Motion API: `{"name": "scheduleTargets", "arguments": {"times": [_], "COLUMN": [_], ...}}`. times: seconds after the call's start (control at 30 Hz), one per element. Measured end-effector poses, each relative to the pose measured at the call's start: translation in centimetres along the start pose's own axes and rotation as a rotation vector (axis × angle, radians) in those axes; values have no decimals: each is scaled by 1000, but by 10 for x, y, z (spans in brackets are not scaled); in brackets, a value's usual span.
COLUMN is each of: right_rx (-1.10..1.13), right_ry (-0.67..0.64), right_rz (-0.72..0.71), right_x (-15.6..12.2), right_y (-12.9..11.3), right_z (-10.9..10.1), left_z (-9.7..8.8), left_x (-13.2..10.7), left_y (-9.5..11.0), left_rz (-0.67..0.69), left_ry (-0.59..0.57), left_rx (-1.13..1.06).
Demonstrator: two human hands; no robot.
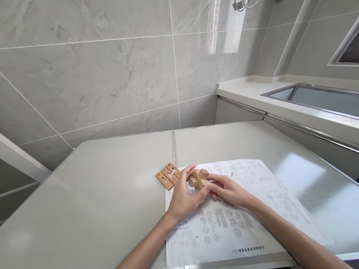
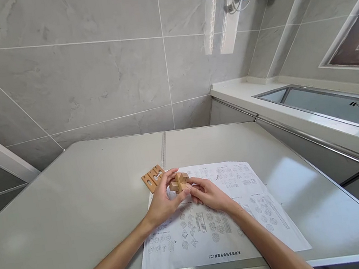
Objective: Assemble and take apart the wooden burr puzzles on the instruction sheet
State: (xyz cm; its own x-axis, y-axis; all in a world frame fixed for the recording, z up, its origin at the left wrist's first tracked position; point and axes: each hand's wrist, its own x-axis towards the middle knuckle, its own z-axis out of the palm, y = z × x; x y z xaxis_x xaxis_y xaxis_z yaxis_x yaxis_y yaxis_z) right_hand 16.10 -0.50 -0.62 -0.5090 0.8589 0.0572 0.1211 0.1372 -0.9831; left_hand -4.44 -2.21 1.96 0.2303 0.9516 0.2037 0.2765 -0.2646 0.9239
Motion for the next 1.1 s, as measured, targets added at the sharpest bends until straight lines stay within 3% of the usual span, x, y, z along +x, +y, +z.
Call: {"name": "scheduleTargets", "arguments": {"times": [0.47, 0.6, 0.7, 0.83, 1.1], "right_rx": [96, 157, 200, 229, 234], "right_ry": [121, 189, 232, 263, 274], "right_rz": [51, 69, 84, 100, 119], "right_x": [1, 4, 5, 6, 8], "right_y": [-1, 6, 9, 8, 15], "right_z": [-5, -9, -11, -11, -12], "left_z": [-12, -14, -14, -12, -12], "left_x": [11, 13, 11, 7, 4], "left_y": [6, -2, -10, -18, -27], "left_rz": [45, -27, -27, 141, 252], "left_ry": [124, 201, 136, -1, -137], "left_rx": [-148, -20, 214, 481, 620]}}
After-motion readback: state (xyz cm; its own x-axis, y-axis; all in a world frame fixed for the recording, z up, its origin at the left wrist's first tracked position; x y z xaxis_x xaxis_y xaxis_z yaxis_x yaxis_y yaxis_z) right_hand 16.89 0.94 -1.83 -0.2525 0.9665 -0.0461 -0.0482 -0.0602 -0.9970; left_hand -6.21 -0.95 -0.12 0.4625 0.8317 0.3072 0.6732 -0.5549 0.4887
